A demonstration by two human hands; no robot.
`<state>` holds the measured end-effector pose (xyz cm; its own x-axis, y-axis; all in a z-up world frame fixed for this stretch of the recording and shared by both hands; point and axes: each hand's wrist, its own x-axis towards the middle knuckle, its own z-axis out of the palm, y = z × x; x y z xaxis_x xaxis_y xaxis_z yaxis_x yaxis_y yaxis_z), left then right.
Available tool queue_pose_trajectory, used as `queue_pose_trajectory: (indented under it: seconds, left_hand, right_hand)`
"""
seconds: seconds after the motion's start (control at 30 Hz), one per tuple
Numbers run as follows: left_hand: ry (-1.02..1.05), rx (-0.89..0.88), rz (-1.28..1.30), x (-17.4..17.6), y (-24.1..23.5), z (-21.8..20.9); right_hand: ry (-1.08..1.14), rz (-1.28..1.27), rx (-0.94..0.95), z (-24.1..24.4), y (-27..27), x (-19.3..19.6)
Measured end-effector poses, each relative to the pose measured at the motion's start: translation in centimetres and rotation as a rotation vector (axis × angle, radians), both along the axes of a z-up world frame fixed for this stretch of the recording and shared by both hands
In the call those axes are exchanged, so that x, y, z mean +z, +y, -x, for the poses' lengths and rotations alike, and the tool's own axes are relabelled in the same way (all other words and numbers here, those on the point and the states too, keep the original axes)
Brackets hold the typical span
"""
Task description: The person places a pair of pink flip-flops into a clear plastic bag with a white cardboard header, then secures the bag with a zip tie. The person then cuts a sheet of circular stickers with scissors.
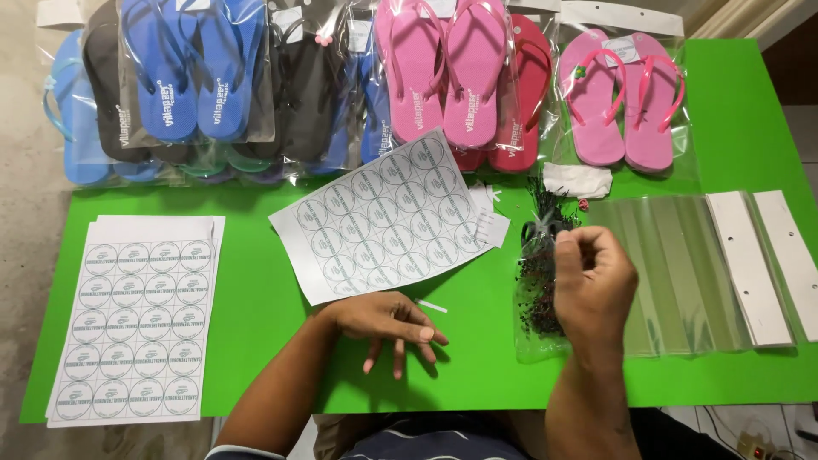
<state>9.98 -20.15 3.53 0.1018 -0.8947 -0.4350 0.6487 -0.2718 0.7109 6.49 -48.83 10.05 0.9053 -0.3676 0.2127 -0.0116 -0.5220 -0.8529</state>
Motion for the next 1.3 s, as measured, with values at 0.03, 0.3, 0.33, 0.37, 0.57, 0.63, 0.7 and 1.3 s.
queue_pose_trajectory:
  seconds: [0.03,0.3,0.33,0.37,0.57,0.63,0.7,1.3]
  left_hand:
    - [0.004,-0.126,0.068,0.4,0.0,-0.1]
    - [-0.320,0.471,0.332,3.6,-4.4,4.1]
    - [-0.577,0.913,0.112,3.8,-5.1,4.9]
    - [-0.577,0.916,0.113,4.0,-5.4,4.9]
    - [-0.777,0.882,-0.040,3.0,-6.6,5.7]
    - [-0.448,0.921,0.167,2.2,-7.1,6.2]
    - [-0.398,1.041,0.145,1.2,-7.8,6.8]
    - [-0.817,1.443,-0.173,-0.4,-6.5,9.7]
  right_hand:
    - [-0.018,-0.031,-0.028,0.4,-0.7,-0.3]
    - [-0.321,-0.761,0.009,1.4,-4.0,-0.7]
    - [-0.312,-0.875,0.104,1.5,-4.1,-0.7]
    - [-0.311,-0.873,0.107,1.7,-4.3,-1.0]
    - [-0.143,-1.228,0.692,1.0,-3.0,-4.5]
    - [-0.054,-1.157,0.620,1.0,-1.9,-6.4]
    - [-0.028,-0.900,0.546,1.4,0.8,-5.4]
    - [0.077,0.178,0.535,1.3,7.1,-5.6]
